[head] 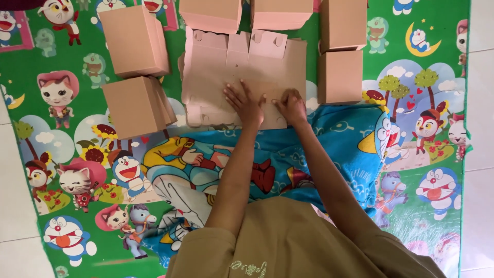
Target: The person assembles small cardboard boxes from flat pieces on a patterned mat. They fold the sides, tuck in tabs, and secure the boxes, repeating the process for multiple units.
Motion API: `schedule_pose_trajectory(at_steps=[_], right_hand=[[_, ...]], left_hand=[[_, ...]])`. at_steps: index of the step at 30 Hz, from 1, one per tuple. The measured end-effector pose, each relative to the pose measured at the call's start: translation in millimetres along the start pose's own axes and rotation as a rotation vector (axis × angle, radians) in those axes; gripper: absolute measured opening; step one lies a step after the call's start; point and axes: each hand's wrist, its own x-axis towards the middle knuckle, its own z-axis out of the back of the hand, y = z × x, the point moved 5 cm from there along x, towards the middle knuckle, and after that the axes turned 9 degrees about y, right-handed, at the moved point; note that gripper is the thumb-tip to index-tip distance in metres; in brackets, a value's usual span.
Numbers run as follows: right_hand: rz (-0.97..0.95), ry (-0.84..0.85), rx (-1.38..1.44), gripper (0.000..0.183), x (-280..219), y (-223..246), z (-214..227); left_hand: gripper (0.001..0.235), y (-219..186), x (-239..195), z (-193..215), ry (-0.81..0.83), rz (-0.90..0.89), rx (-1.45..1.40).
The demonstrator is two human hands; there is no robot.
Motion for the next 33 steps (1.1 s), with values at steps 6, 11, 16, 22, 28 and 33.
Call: schedule_pose_trajectory(at_steps=[6,11,16,22,28,33], right_hand=[[-0.433,0.273,-0.087,0.048,17.8,8.7,3.3],[-0.378,0.296,-0.083,0.030,24.8,-19.8,-6.0],[-0.322,0.308,-0.048,0.030,9.6,-31.8,-6.0],[-0.242,0.255,-0.113,0.054,19.5,-7.5,-5.2],[-0.148,0.319,-0.092,0.040,17.1,-8.0,-2.8],[-0.281,0.353,-0.043,0.043,15.1,-1.0,-3.2]], left_hand=[[0.115,-3.9,-2.7,0.9,0.026,0.026,0.169],[0.093,5.2,-16.2,18.6,0.046,-0.096,0.215],[0.093,26.5,-68.8,13.7,-0.014,-0.338,0.144],[0.101,23.7,-72.2,8.5,-0.043,-0.480,0.092],[0.088,50.1,-65.4,3.5,0.048,-0.571,0.140],[0.098,45.9,-74.4,2.1,0.092,-0.570,0.156]])
